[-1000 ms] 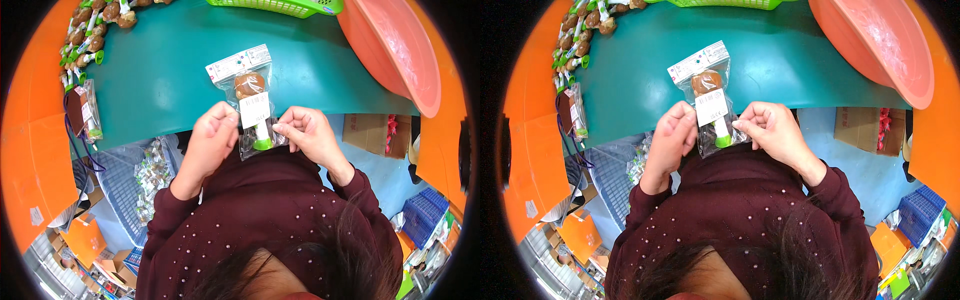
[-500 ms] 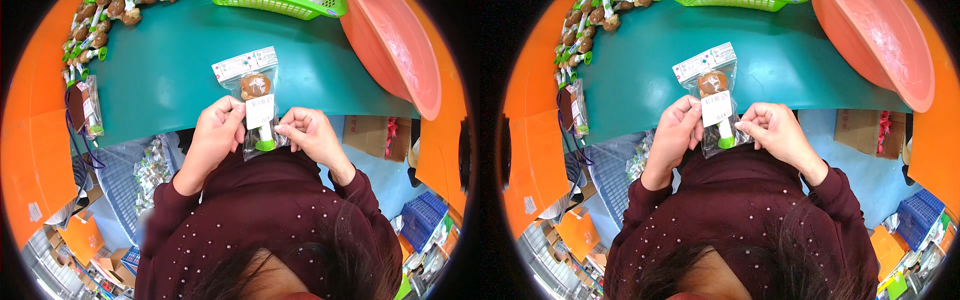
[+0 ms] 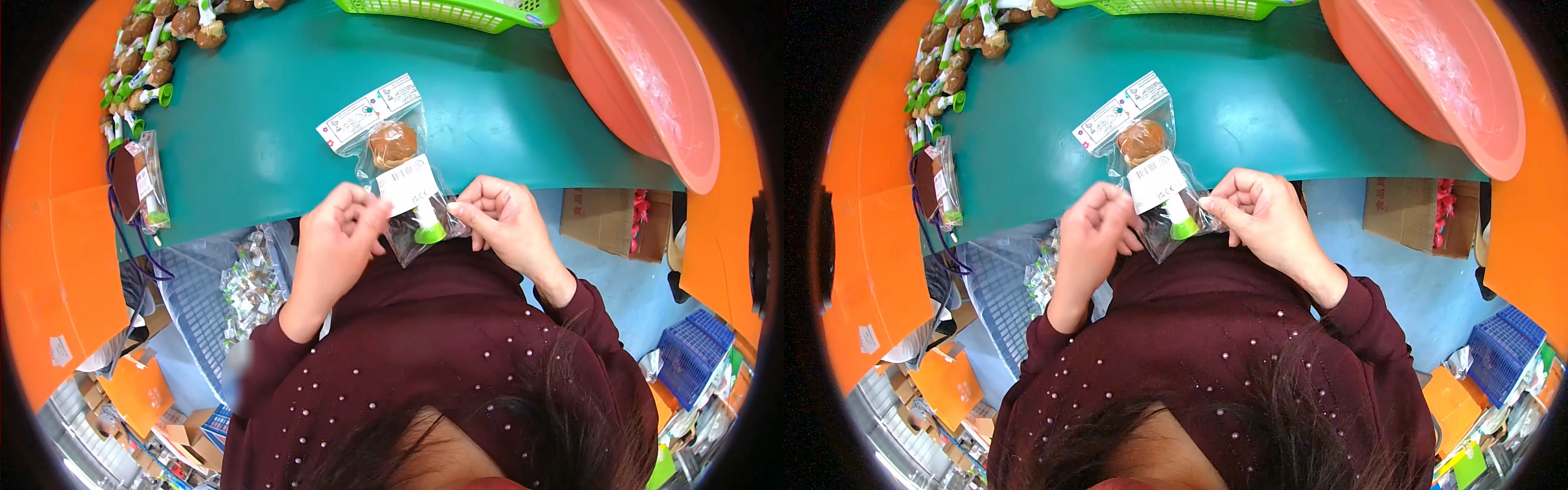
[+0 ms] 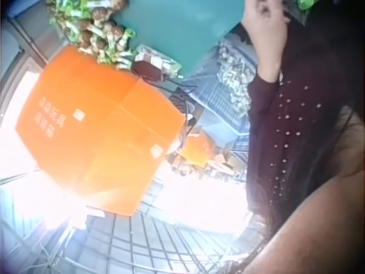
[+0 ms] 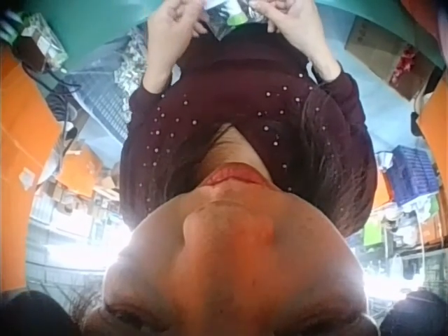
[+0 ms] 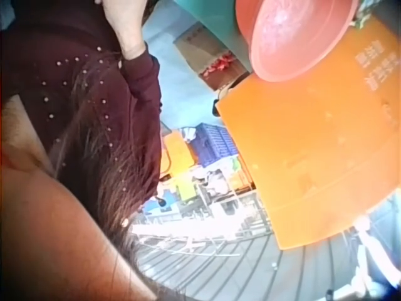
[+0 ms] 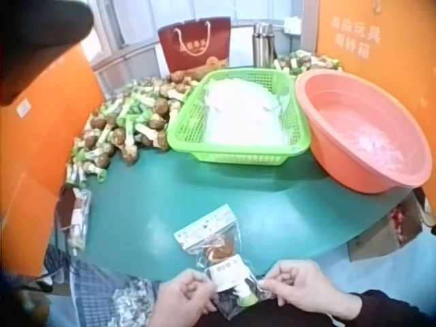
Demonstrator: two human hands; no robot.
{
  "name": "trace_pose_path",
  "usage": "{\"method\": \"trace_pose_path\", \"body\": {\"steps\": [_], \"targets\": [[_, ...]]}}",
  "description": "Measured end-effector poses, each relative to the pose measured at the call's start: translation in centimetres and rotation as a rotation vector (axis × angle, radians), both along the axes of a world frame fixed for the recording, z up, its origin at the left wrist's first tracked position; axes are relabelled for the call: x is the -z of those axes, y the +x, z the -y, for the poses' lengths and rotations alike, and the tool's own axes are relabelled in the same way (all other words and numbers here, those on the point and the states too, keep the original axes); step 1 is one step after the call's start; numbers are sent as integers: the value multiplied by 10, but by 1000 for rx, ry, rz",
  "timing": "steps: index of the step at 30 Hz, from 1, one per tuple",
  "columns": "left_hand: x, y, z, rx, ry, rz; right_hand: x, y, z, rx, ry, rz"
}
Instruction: The recorder is packaging small brown and green toy components into clear plastic bags at a workstation.
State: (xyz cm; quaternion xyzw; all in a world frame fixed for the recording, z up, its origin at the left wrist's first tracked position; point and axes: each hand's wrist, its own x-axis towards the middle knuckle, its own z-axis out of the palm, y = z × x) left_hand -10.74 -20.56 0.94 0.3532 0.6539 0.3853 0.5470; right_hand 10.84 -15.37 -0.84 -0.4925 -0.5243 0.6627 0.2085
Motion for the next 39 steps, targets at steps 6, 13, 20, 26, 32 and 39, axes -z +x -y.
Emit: {"method": "trace_pose_path", "body": {"steps": [6,13,20,26,32,39], "targets": [[19,0,14,165,-83,119,-3,-2,4,38,21,-19],[38,-2,23,105,72,404,-6,5,16,20,-148,-245],[40,5,27,50,104,588,10,6,36,212,-118,-481],[39,6,26,48,64,597,18,9,26,53,515,-241],[39,-2,28,104,93,527,4,18,0,-219,882,-46],[42,-4,33,231,412,62,-3,20,10,-147,-97,-446]]}}
